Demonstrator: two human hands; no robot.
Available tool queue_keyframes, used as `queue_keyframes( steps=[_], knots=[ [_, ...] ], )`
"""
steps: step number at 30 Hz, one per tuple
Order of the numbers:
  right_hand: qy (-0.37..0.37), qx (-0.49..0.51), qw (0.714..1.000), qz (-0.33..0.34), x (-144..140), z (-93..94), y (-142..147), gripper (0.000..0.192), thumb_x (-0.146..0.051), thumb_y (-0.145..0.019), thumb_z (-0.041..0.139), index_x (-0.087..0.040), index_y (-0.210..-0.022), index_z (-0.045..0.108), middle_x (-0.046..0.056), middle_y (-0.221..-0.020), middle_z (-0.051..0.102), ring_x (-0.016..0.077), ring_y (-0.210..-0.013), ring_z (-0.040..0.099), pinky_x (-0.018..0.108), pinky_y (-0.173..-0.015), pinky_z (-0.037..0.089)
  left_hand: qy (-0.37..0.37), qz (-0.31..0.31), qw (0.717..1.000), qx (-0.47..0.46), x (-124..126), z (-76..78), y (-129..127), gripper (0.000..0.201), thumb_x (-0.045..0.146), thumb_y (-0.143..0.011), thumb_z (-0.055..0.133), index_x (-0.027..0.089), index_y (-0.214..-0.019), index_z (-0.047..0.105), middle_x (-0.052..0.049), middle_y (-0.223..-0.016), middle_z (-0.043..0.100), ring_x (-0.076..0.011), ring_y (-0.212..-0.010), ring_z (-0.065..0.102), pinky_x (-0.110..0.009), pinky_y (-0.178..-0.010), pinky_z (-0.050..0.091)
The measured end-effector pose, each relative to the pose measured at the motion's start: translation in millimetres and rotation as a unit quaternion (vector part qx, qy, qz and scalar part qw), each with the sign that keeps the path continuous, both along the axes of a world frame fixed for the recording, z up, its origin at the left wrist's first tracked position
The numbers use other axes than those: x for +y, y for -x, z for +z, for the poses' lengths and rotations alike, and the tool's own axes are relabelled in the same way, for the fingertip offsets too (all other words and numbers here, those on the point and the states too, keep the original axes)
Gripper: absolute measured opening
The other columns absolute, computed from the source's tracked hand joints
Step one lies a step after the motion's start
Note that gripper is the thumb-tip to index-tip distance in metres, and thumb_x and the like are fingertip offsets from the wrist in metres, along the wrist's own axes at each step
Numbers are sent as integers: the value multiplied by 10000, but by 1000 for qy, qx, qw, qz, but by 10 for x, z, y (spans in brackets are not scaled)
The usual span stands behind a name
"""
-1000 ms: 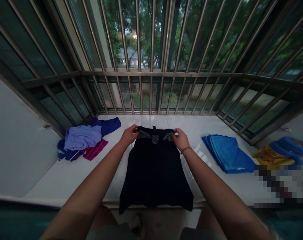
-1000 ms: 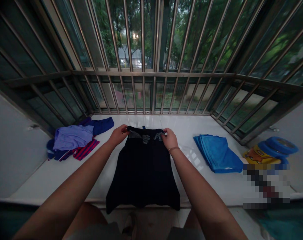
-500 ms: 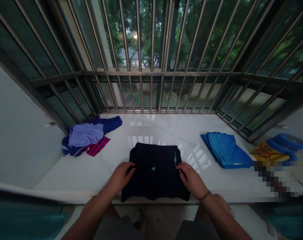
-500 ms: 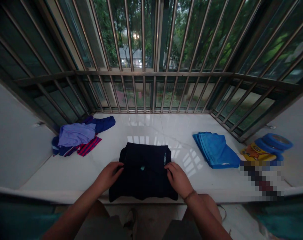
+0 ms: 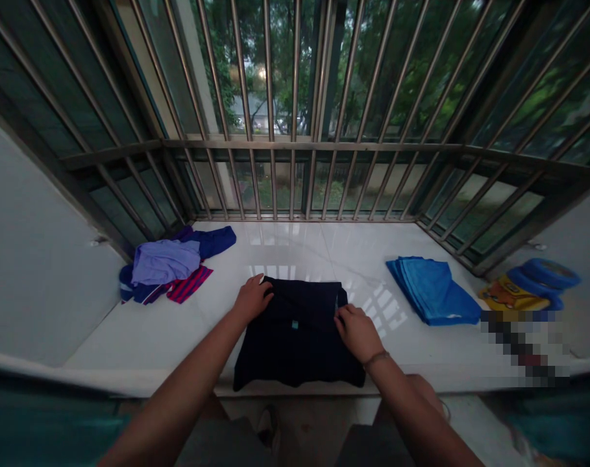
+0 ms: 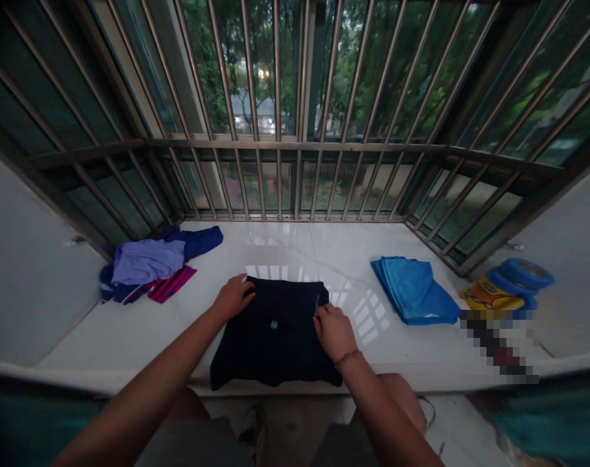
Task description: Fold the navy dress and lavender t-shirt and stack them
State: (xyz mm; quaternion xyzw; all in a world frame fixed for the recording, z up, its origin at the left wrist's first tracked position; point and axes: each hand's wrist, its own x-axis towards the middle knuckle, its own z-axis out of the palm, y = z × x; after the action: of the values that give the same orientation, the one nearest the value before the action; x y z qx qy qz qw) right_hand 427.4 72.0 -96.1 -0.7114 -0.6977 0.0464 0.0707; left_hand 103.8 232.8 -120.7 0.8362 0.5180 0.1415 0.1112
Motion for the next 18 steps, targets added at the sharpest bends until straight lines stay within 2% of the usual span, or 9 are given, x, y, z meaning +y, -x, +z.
queue_keyframes(
  steps=[2, 4, 7, 9, 12, 14, 16, 18],
  knots=[
    [18, -30, 999, -15, 207, 154, -27, 278, -311, -1106, 517, -194, -1135, 768, 145, -1206, 728, 293, -1126, 678, 389, -961, 535, 22, -15, 1000, 3, 172, -1, 21, 218, 349, -953, 774, 220, -1129, 760, -165, -1583, 602, -395, -1489, 534, -554, -1213, 467],
    [21, -40, 999, -15, 458, 259, -58, 305, -348, -1118, 508, -187, -1213, 749, 160, -1282, 710, 303, -1195, 652, 392, -994, 519, 42, -35, 999, 3, 346, 14, 34, 260, 401, -960, 767, 218, -1141, 735, -145, -1443, 700, -332, -1361, 639, -471, -1150, 516],
    [38, -40, 998, 5, 843, 296, -113, 381, -380, -1076, 626, -175, -1392, 686, 180, -1458, 648, 314, -1347, 586, 386, -1078, 487, 73, -54, 996, 15, 587, 63, 38, 375, 430, -983, 724, 203, -1281, 705, -122, -1283, 772, -272, -1177, 726, -381, -1026, 558],
    [73, -44, 996, 16, 1069, 274, -152, 445, -358, -1007, 742, -170, -1406, 689, 180, -1441, 668, 316, -1337, 605, 379, -1070, 495, 92, -63, 993, 33, 728, 102, 34, 434, 421, -918, 794, 203, -1288, 730, -112, -1226, 794, -278, -1135, 740, -360, -979, 556],
    [124, -47, 991, 30, 1344, 261, -189, 325, -295, -942, 817, -178, -1242, 771, 133, -1243, 752, 280, -1173, 690, 362, -1004, 523, 117, -71, 988, 64, 920, 168, 9, 330, 381, -789, 896, 225, -1068, 816, -61, -989, 815, -276, -976, 758, -337, -874, 548],
    [126, -47, 990, 35, 1489, 300, -187, 234, -268, -963, 789, -181, -1180, 788, 116, -1214, 750, 256, -1126, 700, 355, -986, 526, 119, -70, 987, 76, 1046, 239, -19, 207, 343, -741, 914, 230, -885, 817, -37, -853, 786, -263, -881, 747, -331, -828, 537],
    [99, -47, 994, 28, 1603, 385, -168, 207, -259, -1015, 714, -185, -1197, 781, 132, -1276, 716, 254, -1139, 689, 353, -970, 525, 99, -62, 990, 73, 1163, 356, -41, 153, 311, -738, 902, 226, -816, 801, -41, -835, 766, -267, -876, 735, -343, -836, 535],
    [55, -45, 997, 9, 1677, 511, -150, 240, -252, -1064, 620, -188, -1250, 757, 158, -1335, 671, 268, -1169, 668, 358, -952, 526, 58, -47, 996, 54, 1247, 521, -42, 132, 304, -798, 855, 213, -881, 807, -72, -919, 763, -285, -941, 726, -371, -876, 537]
  ],
)
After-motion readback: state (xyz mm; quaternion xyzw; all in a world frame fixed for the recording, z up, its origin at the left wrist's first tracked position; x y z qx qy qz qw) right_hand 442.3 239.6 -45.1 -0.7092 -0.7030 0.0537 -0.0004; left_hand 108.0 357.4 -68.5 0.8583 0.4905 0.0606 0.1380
